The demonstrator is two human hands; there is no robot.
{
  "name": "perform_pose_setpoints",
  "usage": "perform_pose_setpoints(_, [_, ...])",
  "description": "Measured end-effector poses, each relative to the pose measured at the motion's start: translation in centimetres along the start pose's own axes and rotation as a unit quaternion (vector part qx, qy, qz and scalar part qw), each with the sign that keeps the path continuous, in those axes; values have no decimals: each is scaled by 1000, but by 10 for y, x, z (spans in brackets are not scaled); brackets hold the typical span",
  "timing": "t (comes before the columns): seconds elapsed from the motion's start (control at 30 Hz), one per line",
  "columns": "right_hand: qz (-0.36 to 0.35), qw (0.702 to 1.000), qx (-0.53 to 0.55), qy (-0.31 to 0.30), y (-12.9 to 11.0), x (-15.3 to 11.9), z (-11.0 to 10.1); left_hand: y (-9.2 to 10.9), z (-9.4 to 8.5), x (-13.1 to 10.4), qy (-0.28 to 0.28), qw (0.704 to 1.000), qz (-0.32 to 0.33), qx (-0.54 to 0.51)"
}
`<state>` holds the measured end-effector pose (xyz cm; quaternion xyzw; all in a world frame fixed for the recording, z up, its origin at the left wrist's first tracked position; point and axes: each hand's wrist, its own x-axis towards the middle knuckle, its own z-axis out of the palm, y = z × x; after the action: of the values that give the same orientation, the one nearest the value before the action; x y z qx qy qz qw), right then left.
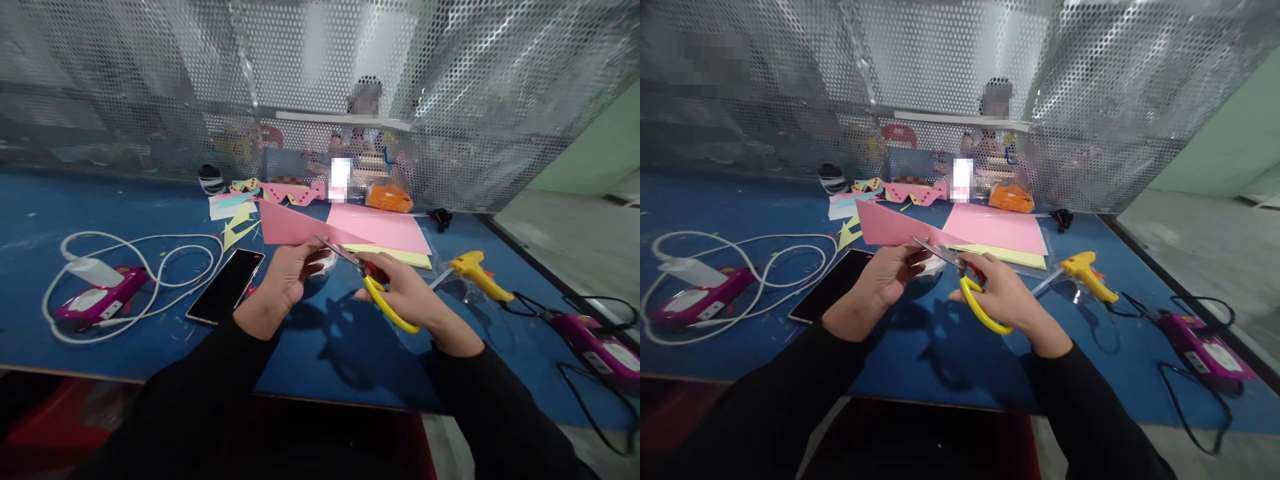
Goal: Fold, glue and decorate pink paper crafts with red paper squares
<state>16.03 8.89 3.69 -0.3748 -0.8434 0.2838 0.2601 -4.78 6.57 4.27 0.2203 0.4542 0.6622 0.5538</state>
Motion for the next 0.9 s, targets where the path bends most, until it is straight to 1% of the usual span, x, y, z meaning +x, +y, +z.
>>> perform_pose_setpoints(0.23, [8, 1000, 26, 10, -1, 0, 4, -1, 2, -1, -6, 1000, -12, 13])
perform_pose_setpoints(0.63, [10, 999, 43, 29, -3, -2, 4, -2, 1, 0, -12, 1000, -4, 18])
perform_pose_setpoints(0.9, [6, 999, 50, 10, -1, -3, 2, 0, -2, 1, -21, 999, -4, 40])
